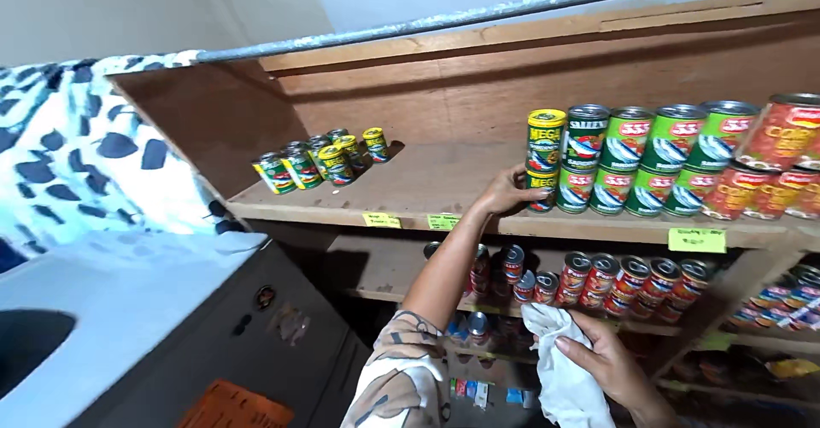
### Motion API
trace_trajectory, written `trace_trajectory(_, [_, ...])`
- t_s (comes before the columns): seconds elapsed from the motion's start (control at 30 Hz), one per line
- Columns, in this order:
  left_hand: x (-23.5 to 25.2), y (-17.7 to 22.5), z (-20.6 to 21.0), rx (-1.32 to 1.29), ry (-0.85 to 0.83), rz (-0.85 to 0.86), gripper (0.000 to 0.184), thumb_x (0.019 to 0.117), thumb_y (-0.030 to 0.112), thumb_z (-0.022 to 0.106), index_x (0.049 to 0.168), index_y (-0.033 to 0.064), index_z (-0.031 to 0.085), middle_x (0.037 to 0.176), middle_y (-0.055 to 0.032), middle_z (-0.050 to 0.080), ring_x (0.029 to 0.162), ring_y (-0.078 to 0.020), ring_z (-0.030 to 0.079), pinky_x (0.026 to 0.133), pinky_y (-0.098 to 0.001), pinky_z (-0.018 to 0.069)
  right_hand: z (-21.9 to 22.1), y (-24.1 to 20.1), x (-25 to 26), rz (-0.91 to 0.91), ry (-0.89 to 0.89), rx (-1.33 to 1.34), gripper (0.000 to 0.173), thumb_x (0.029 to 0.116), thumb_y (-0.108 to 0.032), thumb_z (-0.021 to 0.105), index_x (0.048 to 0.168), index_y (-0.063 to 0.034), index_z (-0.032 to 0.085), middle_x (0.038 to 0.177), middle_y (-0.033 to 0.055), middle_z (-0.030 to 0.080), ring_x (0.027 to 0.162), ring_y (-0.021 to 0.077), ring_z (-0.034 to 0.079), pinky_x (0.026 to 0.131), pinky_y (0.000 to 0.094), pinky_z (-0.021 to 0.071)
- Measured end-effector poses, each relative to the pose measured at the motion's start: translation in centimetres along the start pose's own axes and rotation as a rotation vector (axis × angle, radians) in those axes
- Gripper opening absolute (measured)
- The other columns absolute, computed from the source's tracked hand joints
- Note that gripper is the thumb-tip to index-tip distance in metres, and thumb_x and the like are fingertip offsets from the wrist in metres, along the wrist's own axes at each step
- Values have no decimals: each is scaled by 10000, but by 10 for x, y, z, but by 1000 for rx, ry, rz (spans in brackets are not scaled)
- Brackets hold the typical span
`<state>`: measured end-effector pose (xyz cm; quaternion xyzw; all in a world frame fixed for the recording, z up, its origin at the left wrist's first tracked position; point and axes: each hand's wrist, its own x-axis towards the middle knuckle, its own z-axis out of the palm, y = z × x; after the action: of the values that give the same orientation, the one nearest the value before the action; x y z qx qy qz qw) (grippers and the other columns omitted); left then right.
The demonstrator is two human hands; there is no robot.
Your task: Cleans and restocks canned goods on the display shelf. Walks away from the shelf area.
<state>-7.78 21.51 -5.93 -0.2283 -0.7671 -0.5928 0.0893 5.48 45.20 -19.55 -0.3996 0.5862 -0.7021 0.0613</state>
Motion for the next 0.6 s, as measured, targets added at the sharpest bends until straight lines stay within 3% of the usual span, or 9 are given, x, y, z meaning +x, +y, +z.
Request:
trace_trajectory(0.1, [-13, 11, -23, 201, 241, 158, 609, 904, 80, 729, 1442, -68, 485, 1402, -188, 592, 1263, -209, 595, 1073, -372, 488, 2, -14, 0, 135, 45, -144, 264, 895, -140, 645, 1104, 13, 696, 996, -31, 745, 915, -47, 681, 869, 183, 574])
trace_trajectory(0.17, [-27, 20, -61, 363, 685, 314, 354, 964, 113, 648, 1243, -104, 624, 1281, -227, 657, 1184, -250, 636, 1017, -384, 510, 2, -24, 1, 220, 43, -230, 278, 890, -84, 618, 1120, 63, 671, 992, 0, 732, 909, -64, 664, 878, 175, 558])
trace_trajectory(0.2, [-37, 23, -89, 446, 944, 338, 310, 976, 105, 620, 1193, -116, 630, 1232, -252, 659, 1155, -282, 634, 1005, -399, 511, 1, -26, 2, 243, 41, -265, 284, 890, -84, 613, 1120, 73, 667, 978, 7, 731, 899, -65, 661, 873, 181, 555])
trace_trajectory(0.27, [-63, 30, -151, 590, 1375, 189, 437, 969, 116, 624, 1334, -106, 535, 1368, -314, 539, 1305, -408, 501, 1107, -490, 410, 0, -24, 2, 235, 33, -265, 262, 894, -80, 614, 1101, 72, 667, 949, -15, 727, 890, -66, 658, 870, 189, 558])
trace_trajectory(0.33, [-87, 30, -204, 637, 1618, -119, 678, 893, 216, 740, 1456, -22, 448, 1512, -305, 407, 1412, -452, 387, 1139, -555, 354, 2, -18, 2, 187, 34, -188, 202, 887, -48, 622, 1066, 29, 676, 917, -87, 735, 873, -79, 671, 855, 187, 575])
trace_trajectory(0.4, [-101, 22, -237, 632, 1610, -400, 865, 822, 298, 827, 1511, 18, 386, 1545, -294, 374, 1426, -461, 377, 1116, -601, 364, 3, -11, 4, 135, 14, -109, 179, 912, -80, 630, 1080, -60, 689, 938, -153, 740, 885, -87, 674, 855, 184, 578])
trace_trajectory(0.47, [-109, 16, -252, 642, 1497, -561, 876, 831, 306, 842, 1520, 15, 385, 1521, -289, 423, 1396, -452, 437, 1099, -601, 402, 5, -7, 7, 78, -11, -84, 215, 995, -284, 620, 1145, -149, 695, 1000, -211, 733, 925, -105, 664, 869, 171, 570])
trace_trajectory(0.53, [-112, 18, -253, 670, 1413, -593, 802, 841, 264, 838, 1497, 25, 444, 1476, -274, 492, 1359, -438, 492, 1086, -595, 422, 7, -5, 11, 44, -9, -86, 340, 1043, -405, 526, 1218, -151, 670, 1075, -234, 710, 991, -131, 634, 915, 150, 541])
trace_trajectory(0.6, [-119, 23, -239, 706, 1348, -434, 757, 808, 218, 861, 1451, 18, 515, 1408, -281, 544, 1312, -432, 528, 1079, -590, 426, 7, -6, 17, 27, -16, -92, 454, 1067, -438, 462, 1285, -80, 635, 1161, -176, 702, 1070, -107, 619, 982, 173, 520])
